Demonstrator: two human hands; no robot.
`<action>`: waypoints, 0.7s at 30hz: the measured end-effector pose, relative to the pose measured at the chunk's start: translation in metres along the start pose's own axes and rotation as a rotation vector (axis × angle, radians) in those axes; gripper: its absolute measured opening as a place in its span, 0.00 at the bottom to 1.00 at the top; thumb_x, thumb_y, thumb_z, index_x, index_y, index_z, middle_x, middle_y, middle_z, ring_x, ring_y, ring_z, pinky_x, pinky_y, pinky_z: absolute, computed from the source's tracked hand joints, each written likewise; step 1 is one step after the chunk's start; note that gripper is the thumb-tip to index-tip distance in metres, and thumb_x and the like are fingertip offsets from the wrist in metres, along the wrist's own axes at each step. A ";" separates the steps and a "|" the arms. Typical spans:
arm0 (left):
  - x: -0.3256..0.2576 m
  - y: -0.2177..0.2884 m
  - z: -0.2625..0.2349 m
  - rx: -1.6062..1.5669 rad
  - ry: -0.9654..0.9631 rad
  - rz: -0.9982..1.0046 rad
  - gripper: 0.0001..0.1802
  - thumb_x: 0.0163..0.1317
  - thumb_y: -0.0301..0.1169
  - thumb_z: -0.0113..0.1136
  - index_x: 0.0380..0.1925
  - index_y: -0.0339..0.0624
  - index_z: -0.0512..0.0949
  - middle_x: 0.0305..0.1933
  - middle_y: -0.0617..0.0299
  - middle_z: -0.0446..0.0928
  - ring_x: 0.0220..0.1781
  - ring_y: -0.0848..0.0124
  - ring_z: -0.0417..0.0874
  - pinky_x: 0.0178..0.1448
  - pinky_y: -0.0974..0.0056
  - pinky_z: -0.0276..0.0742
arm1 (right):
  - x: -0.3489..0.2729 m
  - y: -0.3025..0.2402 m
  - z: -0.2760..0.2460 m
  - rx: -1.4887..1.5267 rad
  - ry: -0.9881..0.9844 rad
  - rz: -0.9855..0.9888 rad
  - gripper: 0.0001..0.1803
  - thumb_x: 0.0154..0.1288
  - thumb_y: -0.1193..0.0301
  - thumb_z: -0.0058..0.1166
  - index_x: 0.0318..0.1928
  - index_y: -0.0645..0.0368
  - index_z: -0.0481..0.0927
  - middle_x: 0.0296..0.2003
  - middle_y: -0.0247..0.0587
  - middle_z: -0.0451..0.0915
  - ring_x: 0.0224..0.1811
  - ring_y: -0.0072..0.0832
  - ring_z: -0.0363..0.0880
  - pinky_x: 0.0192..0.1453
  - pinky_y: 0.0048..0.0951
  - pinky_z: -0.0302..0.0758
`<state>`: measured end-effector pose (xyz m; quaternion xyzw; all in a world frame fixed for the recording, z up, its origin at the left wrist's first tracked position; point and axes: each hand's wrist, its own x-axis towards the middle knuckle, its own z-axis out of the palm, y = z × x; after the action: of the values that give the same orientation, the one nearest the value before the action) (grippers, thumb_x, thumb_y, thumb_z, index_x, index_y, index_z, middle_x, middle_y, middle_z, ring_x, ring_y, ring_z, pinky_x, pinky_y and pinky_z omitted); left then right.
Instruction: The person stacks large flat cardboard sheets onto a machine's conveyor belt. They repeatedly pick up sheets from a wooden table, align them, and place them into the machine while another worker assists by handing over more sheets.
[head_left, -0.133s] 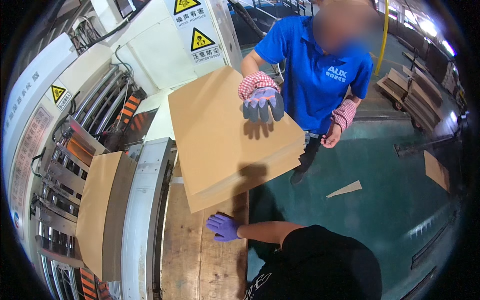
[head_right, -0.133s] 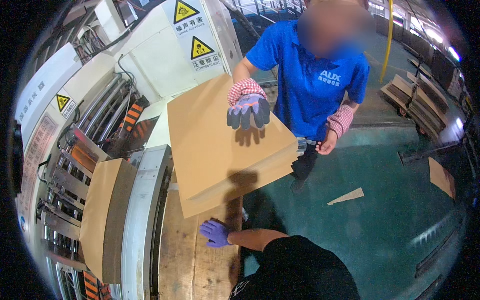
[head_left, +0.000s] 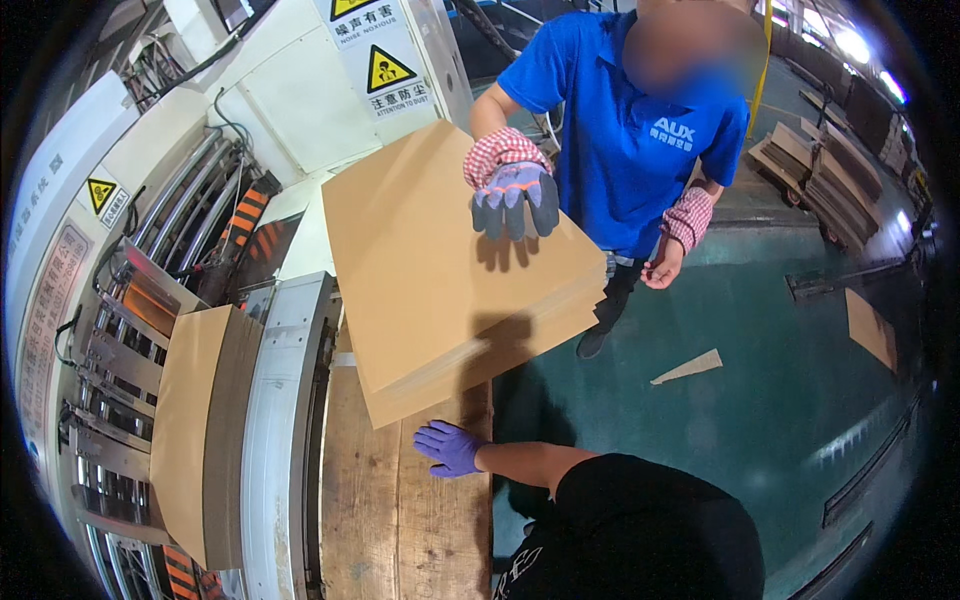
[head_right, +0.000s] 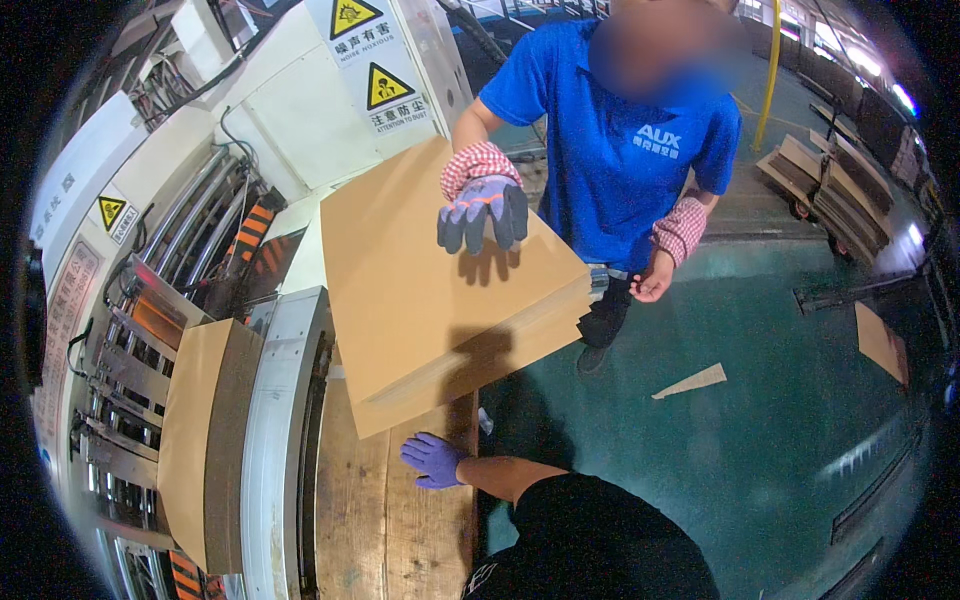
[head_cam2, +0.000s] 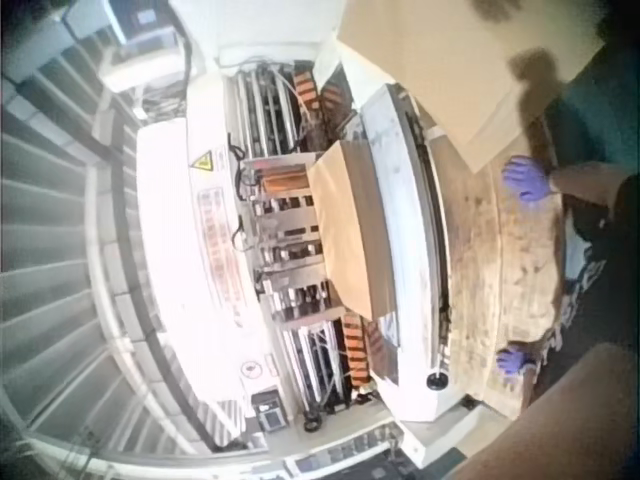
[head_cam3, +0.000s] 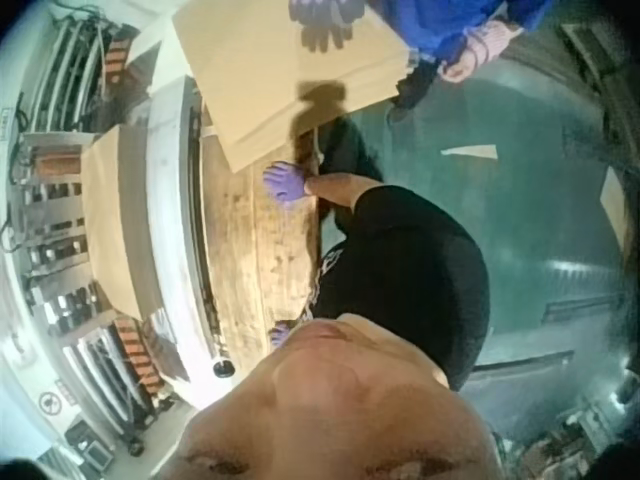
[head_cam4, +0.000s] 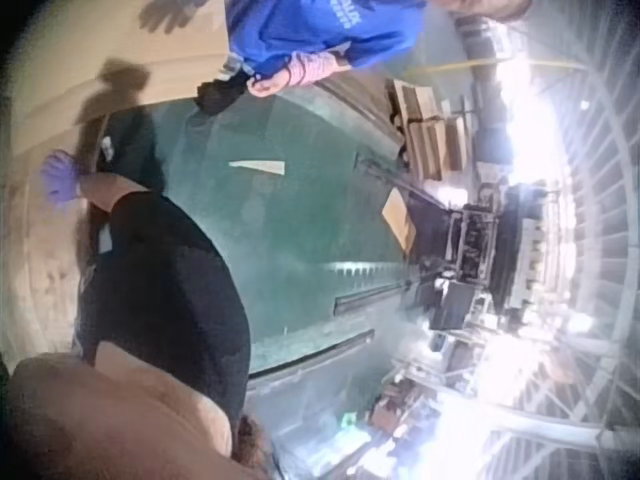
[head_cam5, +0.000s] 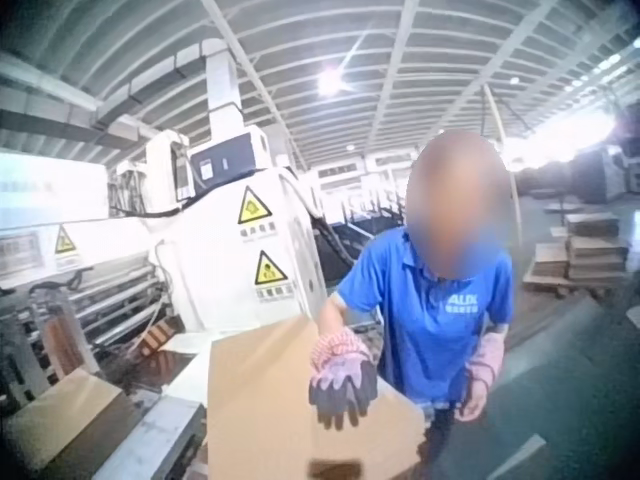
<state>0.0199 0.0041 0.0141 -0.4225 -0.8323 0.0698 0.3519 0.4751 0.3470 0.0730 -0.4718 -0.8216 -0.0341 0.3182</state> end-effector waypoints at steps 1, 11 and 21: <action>-0.007 0.016 -0.034 0.151 -0.055 0.068 0.30 0.68 0.53 0.40 0.60 0.44 0.68 0.55 0.50 0.74 0.53 0.53 0.75 0.51 0.41 0.68 | -0.023 0.004 0.000 -0.005 0.012 0.019 0.38 0.55 0.48 0.53 0.59 0.64 0.71 0.60 0.52 0.69 0.64 0.45 0.66 0.71 0.49 0.55; 0.013 0.049 -0.100 -0.073 0.219 -0.035 0.23 0.72 0.45 0.35 0.51 0.40 0.70 0.51 0.44 0.75 0.49 0.47 0.75 0.51 0.41 0.68 | -0.017 0.006 -0.020 0.126 0.048 -0.013 0.36 0.51 0.52 0.57 0.55 0.65 0.72 0.56 0.53 0.72 0.61 0.45 0.68 0.67 0.50 0.58; 0.016 0.043 -0.099 -0.146 0.301 0.057 0.03 0.68 0.29 0.44 0.39 0.44 0.65 0.50 0.40 0.75 0.44 0.44 0.77 0.42 0.43 0.72 | -0.019 0.010 -0.010 0.121 0.011 -0.023 0.37 0.52 0.53 0.58 0.57 0.66 0.71 0.58 0.55 0.70 0.63 0.47 0.66 0.68 0.50 0.57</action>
<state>0.1058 0.0256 0.0780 -0.4762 -0.7607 -0.0451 0.4388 0.4952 0.3347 0.0680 -0.4420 -0.8258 0.0096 0.3501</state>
